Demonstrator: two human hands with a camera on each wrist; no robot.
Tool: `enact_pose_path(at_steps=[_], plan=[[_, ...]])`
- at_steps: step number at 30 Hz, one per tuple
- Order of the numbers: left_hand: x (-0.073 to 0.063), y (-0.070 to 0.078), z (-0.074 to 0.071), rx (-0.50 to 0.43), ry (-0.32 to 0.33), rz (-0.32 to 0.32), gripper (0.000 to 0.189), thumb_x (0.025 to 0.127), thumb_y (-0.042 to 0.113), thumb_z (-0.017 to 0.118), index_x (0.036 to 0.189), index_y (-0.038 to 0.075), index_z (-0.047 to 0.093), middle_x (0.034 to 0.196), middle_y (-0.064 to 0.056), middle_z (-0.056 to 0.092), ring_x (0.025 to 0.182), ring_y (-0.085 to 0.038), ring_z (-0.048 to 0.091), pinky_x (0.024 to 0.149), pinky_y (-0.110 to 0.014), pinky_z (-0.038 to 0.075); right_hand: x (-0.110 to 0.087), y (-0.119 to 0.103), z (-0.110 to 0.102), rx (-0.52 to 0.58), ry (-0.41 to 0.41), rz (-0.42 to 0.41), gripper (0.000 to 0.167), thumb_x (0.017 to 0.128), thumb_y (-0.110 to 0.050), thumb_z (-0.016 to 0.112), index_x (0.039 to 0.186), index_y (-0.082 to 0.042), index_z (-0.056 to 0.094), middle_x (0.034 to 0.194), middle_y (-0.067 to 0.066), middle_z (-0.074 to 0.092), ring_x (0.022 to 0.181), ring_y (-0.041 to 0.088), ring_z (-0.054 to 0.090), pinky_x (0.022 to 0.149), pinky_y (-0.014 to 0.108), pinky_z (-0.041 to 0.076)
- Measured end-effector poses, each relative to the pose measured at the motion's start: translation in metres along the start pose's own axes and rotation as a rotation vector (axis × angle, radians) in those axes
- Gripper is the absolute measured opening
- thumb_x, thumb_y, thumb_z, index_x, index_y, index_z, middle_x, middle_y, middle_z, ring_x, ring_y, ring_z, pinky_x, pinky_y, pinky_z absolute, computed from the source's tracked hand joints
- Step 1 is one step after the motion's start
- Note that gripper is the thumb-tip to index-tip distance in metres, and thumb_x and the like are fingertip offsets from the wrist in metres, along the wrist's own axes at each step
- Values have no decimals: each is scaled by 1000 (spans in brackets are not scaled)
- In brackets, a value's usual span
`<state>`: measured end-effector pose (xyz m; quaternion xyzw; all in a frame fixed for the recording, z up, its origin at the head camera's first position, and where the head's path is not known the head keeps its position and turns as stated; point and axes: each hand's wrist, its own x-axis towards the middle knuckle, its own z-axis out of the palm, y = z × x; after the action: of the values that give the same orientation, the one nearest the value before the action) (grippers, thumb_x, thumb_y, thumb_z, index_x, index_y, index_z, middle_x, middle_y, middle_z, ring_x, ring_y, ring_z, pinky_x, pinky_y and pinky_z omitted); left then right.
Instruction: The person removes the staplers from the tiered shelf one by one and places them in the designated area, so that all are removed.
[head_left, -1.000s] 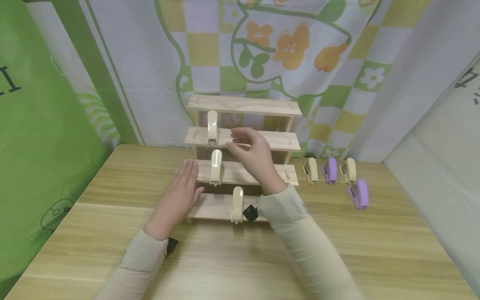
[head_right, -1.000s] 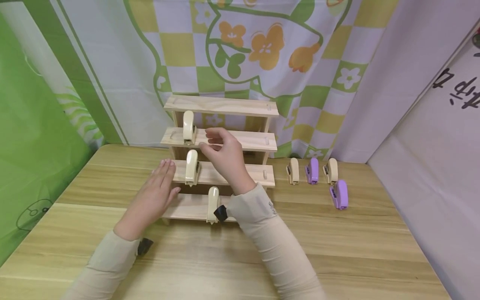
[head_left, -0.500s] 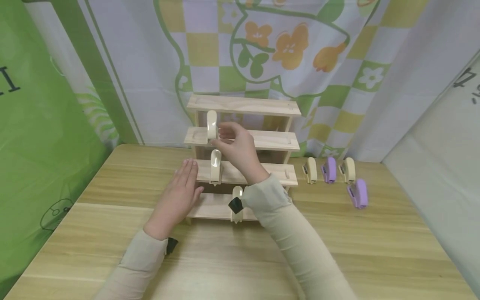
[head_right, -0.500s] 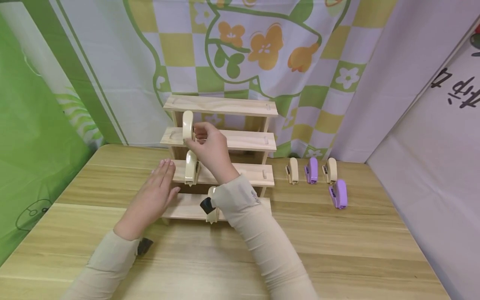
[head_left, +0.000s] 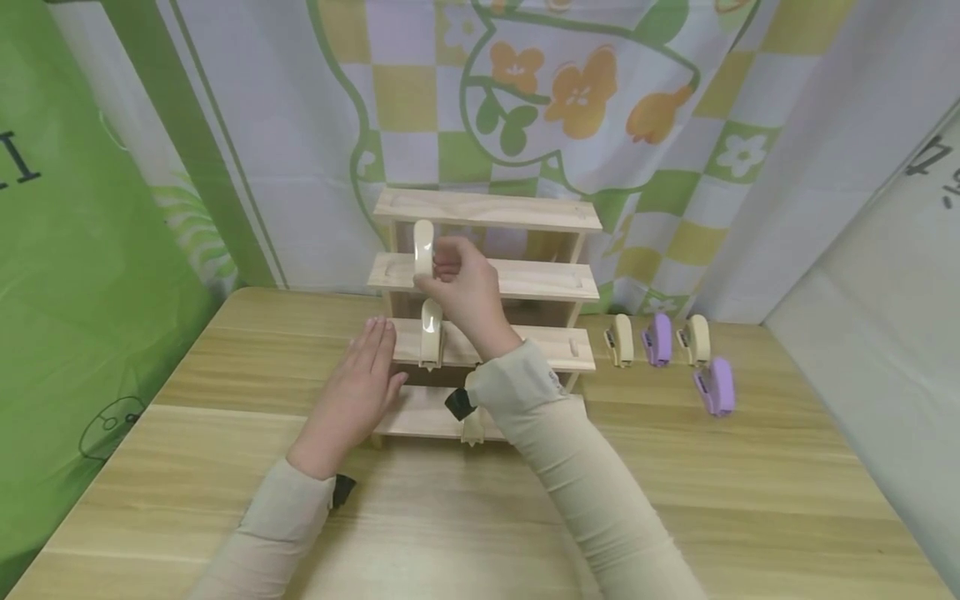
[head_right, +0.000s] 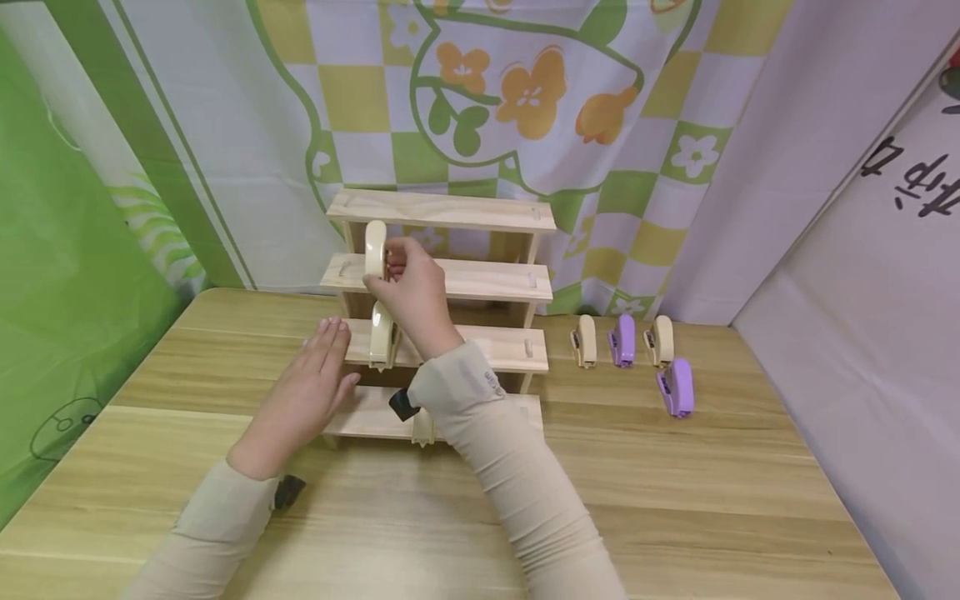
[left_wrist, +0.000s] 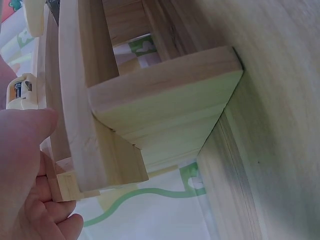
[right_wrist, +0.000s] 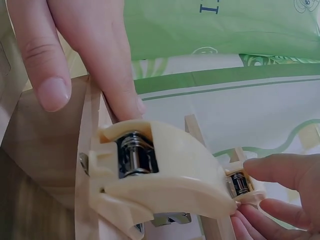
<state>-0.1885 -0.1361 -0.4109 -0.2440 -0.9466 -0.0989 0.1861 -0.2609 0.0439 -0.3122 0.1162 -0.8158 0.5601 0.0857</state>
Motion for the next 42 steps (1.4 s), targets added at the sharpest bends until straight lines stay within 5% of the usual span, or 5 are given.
enact_pose_path(at_steps=[14, 42], plan=[[-1, 0, -1, -11, -39, -19, 72, 103, 29, 57, 152, -14, 26, 160, -32, 25, 150, -43, 22, 122, -56, 24, 3, 0, 6, -57, 32, 27, 53, 87, -12, 80, 134, -2, 57, 121, 13, 68, 109, 25, 67, 94, 27, 57], [-1, 0, 0, -37, -18, -18, 72, 103, 26, 59, 152, -15, 27, 159, -33, 26, 150, -44, 23, 121, -59, 27, -8, 5, -20, 73, 65, 43, 54, 83, -9, 79, 134, -5, 61, 113, 10, 71, 101, 23, 70, 89, 26, 59]])
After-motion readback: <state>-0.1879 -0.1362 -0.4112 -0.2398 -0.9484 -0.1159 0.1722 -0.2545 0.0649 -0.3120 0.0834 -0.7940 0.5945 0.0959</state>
